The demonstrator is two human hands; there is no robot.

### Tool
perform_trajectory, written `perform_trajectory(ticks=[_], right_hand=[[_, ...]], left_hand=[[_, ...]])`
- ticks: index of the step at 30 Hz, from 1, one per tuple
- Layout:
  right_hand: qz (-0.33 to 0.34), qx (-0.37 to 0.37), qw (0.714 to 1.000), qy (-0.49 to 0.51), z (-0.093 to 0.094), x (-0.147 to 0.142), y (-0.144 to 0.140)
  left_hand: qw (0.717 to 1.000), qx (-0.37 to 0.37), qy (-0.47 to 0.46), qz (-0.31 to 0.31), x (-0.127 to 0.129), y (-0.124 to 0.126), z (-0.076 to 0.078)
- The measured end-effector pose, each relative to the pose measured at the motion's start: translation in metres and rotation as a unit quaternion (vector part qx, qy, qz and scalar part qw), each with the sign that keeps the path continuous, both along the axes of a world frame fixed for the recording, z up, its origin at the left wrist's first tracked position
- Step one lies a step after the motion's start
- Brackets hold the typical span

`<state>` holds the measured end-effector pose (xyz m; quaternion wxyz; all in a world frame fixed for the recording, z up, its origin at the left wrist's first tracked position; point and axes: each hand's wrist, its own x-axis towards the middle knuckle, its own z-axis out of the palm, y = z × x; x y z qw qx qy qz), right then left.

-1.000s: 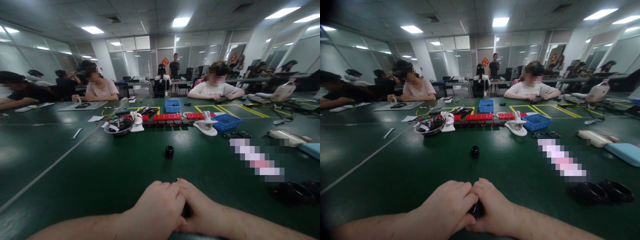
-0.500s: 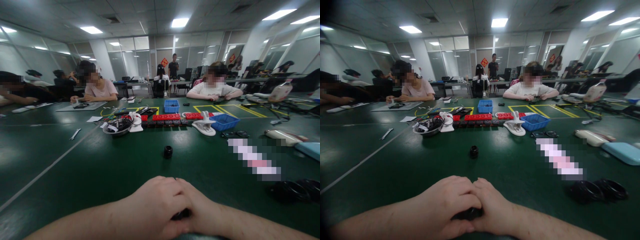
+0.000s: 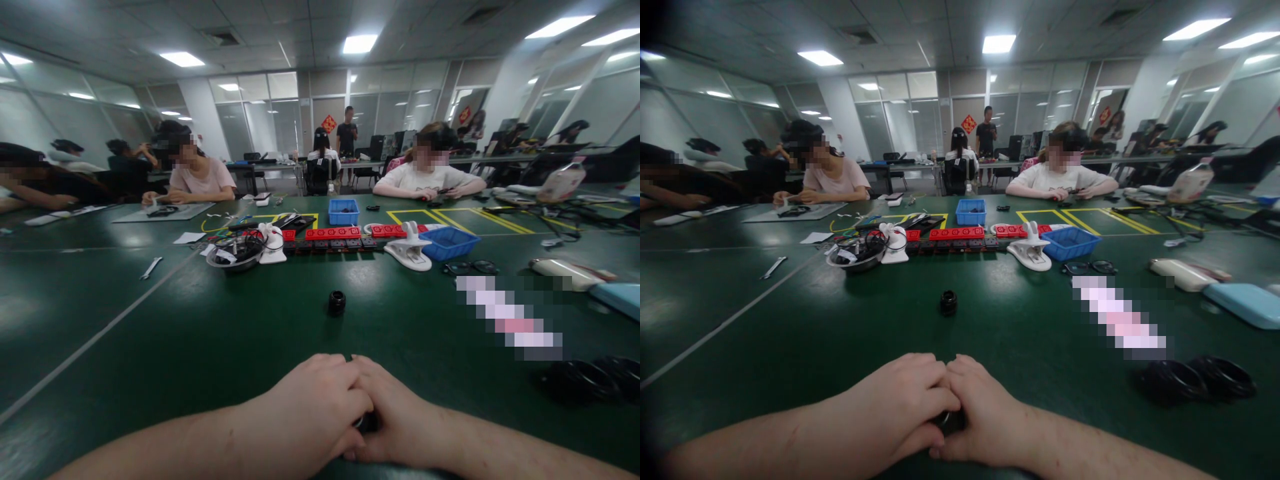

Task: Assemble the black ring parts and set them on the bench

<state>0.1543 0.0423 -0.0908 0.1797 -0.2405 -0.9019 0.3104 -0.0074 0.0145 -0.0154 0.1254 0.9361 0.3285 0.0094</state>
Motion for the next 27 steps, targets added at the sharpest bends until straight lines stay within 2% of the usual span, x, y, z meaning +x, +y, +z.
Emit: perform_trajectory(ticks=[7, 16, 20, 24, 27], right_hand=[[-0.006, 0.006, 0.999, 0.038, -0.003, -0.003, 0.001], [-0.012, -0.003, 0.999, 0.052, -0.004, -0.002, 0.000], [-0.021, -0.022, 0.999, 0.045, -0.001, -0.001, 0.000], [0.010, -0.016, 0.999, 0.044, 0.004, 0.000, 0.000], [0.019, -0.005, 1.000, 0.015, 0.006, 0.001, 0.000]], left_hand=[[0.991, 0.118, -0.001, 0.055, 0.008, -0.004, -0.028], [0.988, 0.140, -0.005, 0.068, 0.011, -0.005, -0.030], [0.993, 0.097, -0.017, 0.065, 0.007, -0.002, -0.020], [0.999, 0.003, -0.037, 0.007, 0.000, 0.001, 0.001], [0.999, -0.030, -0.035, -0.025, -0.007, 0.003, 0.013]])
